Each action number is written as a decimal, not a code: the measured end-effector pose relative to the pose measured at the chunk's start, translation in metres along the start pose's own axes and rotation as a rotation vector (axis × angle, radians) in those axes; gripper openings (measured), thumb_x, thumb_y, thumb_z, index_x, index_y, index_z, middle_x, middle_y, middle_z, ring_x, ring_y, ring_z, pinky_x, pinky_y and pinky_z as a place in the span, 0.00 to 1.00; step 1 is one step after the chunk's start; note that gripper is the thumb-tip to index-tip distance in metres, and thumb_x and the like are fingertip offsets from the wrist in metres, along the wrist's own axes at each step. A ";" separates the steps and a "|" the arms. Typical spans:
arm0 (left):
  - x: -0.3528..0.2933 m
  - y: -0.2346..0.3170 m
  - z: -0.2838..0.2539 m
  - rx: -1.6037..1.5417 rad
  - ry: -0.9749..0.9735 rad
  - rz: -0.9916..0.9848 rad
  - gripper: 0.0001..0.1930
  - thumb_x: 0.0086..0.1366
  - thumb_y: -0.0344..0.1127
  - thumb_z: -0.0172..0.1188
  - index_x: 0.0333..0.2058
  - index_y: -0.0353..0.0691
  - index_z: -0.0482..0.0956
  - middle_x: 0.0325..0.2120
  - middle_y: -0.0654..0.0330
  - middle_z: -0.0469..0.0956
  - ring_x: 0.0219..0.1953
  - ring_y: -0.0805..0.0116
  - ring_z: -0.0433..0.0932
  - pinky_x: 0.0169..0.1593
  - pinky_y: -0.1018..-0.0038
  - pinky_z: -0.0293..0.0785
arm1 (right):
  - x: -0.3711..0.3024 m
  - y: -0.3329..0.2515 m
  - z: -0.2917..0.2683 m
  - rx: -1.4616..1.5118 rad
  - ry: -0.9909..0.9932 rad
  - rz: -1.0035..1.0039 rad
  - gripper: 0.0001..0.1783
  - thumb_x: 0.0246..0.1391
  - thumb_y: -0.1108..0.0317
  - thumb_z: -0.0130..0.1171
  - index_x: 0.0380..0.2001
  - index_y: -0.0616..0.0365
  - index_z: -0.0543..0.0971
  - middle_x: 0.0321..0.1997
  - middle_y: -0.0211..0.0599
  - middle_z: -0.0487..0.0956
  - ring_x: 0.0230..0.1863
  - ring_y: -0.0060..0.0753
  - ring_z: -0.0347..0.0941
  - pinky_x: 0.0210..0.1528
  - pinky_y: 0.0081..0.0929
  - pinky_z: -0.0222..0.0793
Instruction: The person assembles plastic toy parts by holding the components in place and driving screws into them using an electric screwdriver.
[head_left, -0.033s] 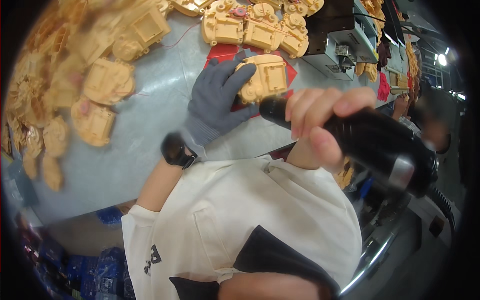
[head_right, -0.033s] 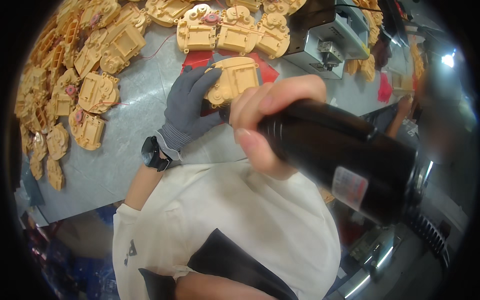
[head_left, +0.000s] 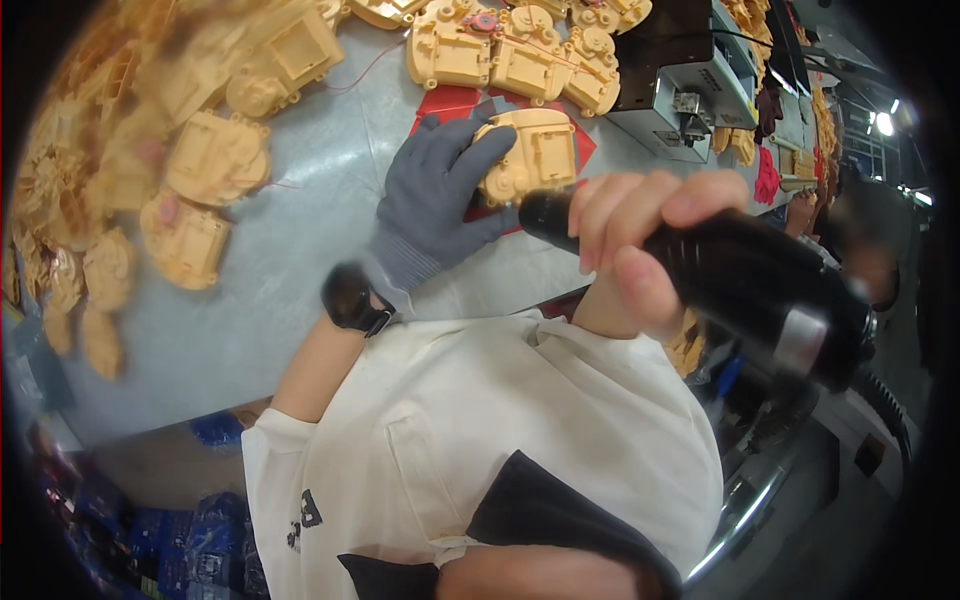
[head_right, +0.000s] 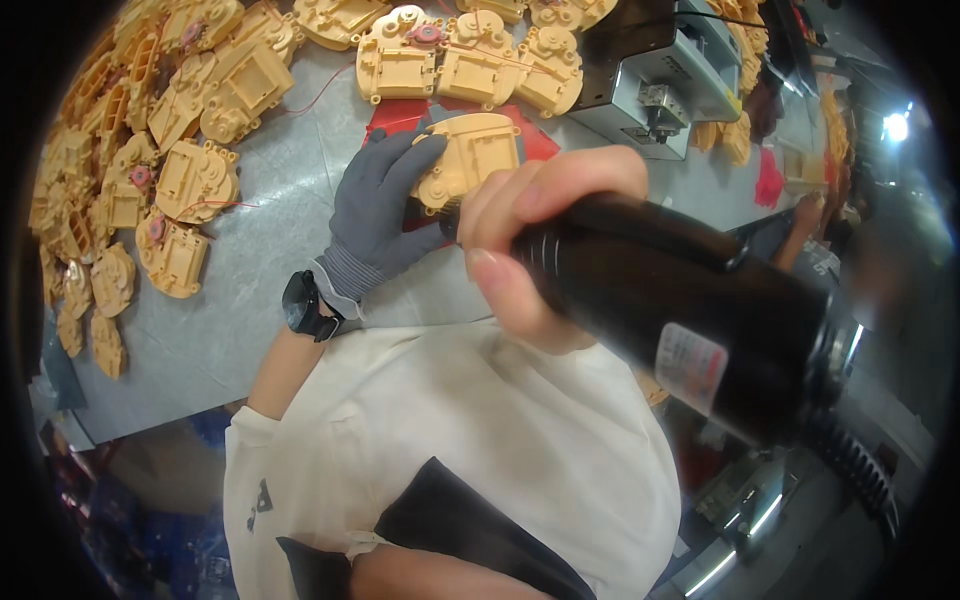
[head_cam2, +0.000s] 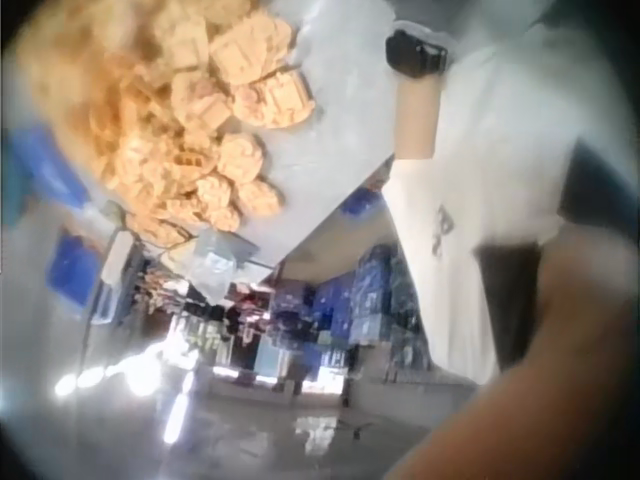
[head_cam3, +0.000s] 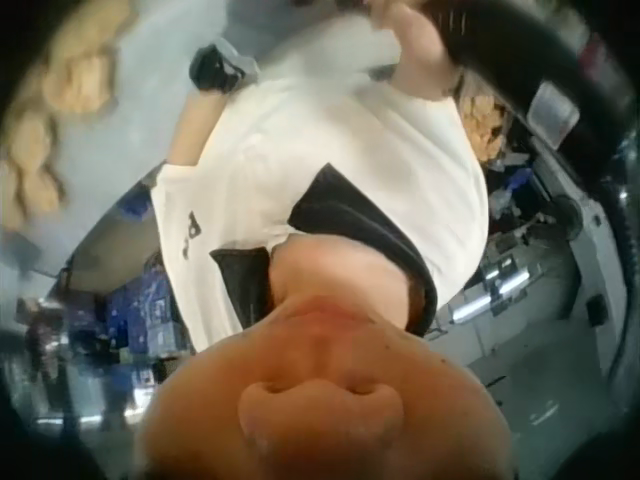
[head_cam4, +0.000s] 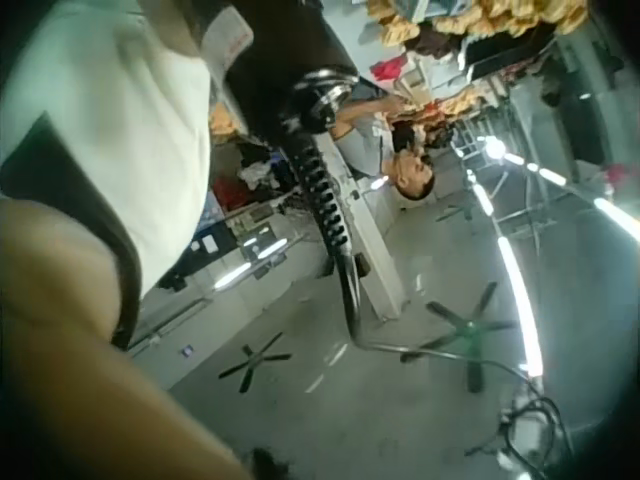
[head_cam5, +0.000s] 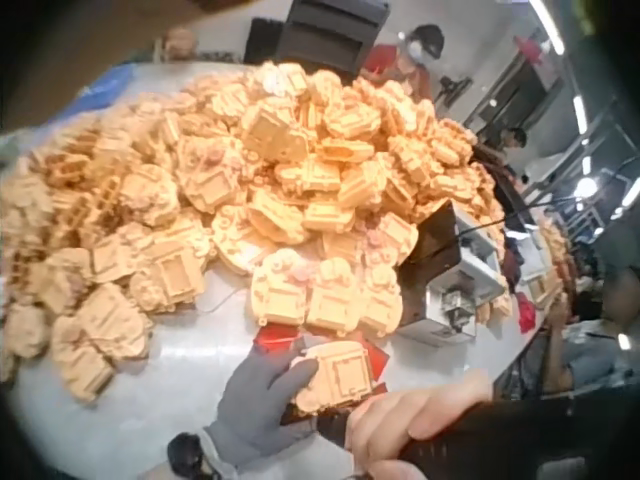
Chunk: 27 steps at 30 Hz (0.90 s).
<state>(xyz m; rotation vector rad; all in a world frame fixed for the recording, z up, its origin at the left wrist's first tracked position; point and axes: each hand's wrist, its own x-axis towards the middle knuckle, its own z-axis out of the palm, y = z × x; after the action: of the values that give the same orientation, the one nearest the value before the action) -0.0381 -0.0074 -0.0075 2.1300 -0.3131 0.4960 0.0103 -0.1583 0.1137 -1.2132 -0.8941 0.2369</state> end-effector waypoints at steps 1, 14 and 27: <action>0.001 0.001 0.000 -0.008 0.004 -0.006 0.37 0.44 0.44 0.69 0.54 0.46 0.65 0.48 0.55 0.67 0.49 0.55 0.68 0.57 0.55 0.61 | 0.002 -0.001 0.000 -0.014 -0.021 -0.015 0.21 0.46 0.77 0.55 0.42 0.56 0.60 0.21 0.36 0.69 0.19 0.30 0.66 0.29 0.33 0.65; 0.003 -0.007 -0.004 -0.055 -0.006 0.005 0.36 0.46 0.43 0.66 0.55 0.43 0.66 0.49 0.50 0.67 0.49 0.48 0.69 0.55 0.54 0.63 | 0.014 0.011 0.002 -0.062 -0.111 0.047 0.20 0.46 0.79 0.56 0.40 0.55 0.60 0.20 0.35 0.69 0.18 0.31 0.67 0.26 0.34 0.64; 0.011 0.002 -0.003 -0.027 -0.035 0.025 0.34 0.48 0.44 0.67 0.52 0.38 0.65 0.46 0.48 0.69 0.45 0.47 0.69 0.47 0.58 0.66 | -0.017 -0.005 -0.043 -0.015 0.230 -0.147 0.28 0.43 0.79 0.54 0.49 0.57 0.58 0.19 0.32 0.69 0.17 0.29 0.66 0.25 0.31 0.66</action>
<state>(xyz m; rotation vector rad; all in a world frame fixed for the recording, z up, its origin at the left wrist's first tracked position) -0.0303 -0.0064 0.0005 2.1124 -0.3645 0.4674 0.0275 -0.2008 0.1073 -1.1561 -0.7804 -0.0277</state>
